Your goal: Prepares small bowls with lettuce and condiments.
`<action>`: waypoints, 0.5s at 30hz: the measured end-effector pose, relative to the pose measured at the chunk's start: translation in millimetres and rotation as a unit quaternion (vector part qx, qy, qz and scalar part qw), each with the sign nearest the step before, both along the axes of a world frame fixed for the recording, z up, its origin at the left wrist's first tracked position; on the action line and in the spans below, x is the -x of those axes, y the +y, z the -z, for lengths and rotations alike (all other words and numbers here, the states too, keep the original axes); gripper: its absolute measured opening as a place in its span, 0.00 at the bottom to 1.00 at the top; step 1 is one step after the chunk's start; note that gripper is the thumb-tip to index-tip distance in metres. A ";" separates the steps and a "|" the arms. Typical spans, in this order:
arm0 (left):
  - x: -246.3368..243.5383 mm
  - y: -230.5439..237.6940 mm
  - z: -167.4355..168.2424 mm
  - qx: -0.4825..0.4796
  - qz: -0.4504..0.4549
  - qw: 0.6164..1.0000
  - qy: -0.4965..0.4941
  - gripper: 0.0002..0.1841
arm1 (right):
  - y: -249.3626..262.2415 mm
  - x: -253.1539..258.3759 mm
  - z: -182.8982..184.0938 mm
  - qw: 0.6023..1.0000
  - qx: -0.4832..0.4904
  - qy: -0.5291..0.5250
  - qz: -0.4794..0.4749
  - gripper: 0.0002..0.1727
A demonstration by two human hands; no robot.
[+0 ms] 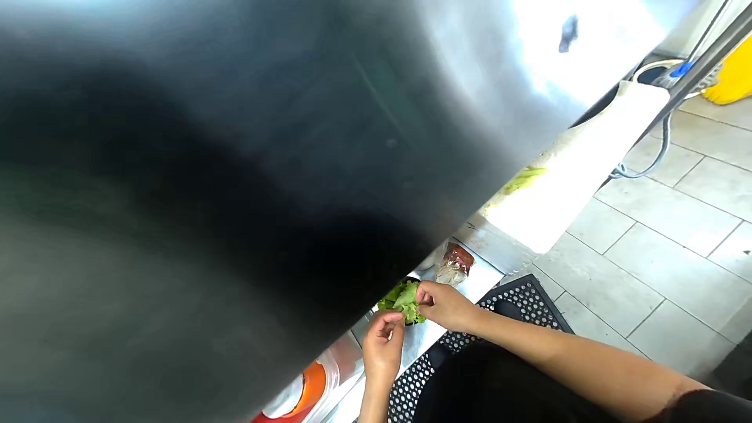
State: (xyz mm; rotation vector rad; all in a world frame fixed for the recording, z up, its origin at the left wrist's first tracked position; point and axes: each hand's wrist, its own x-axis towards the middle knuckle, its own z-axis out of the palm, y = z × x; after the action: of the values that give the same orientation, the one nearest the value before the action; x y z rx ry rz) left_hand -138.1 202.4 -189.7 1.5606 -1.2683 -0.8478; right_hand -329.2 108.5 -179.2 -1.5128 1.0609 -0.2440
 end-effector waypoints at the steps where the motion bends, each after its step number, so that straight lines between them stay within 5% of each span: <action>1: -2.2 -0.3 3.8 0.031 0.017 0.998 -0.059 0.05 | 1.1 -0.7 0.6 0.999 0.038 0.020 -0.023 0.16; 5: -10.0 -3.7 18.9 0.128 0.061 0.952 -0.271 0.07 | 6.7 -12.4 7.0 0.968 0.208 0.088 -0.107 0.16; 9: -17.6 -1.6 33.1 0.103 0.084 0.913 -0.386 0.11 | 8.3 -17.1 5.9 0.939 0.260 0.147 -0.167 0.18; 15: -8.2 3.5 16.9 0.132 -0.013 0.916 -0.379 0.15 | 11.8 -2.0 6.1 0.946 0.303 0.077 -0.087 0.18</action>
State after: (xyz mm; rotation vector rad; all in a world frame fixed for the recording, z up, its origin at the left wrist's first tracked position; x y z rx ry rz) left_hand -129.9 205.9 -206.6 1.7315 -1.8029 -0.0033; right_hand -327.2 120.4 -185.4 -2.1989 1.0142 -0.3539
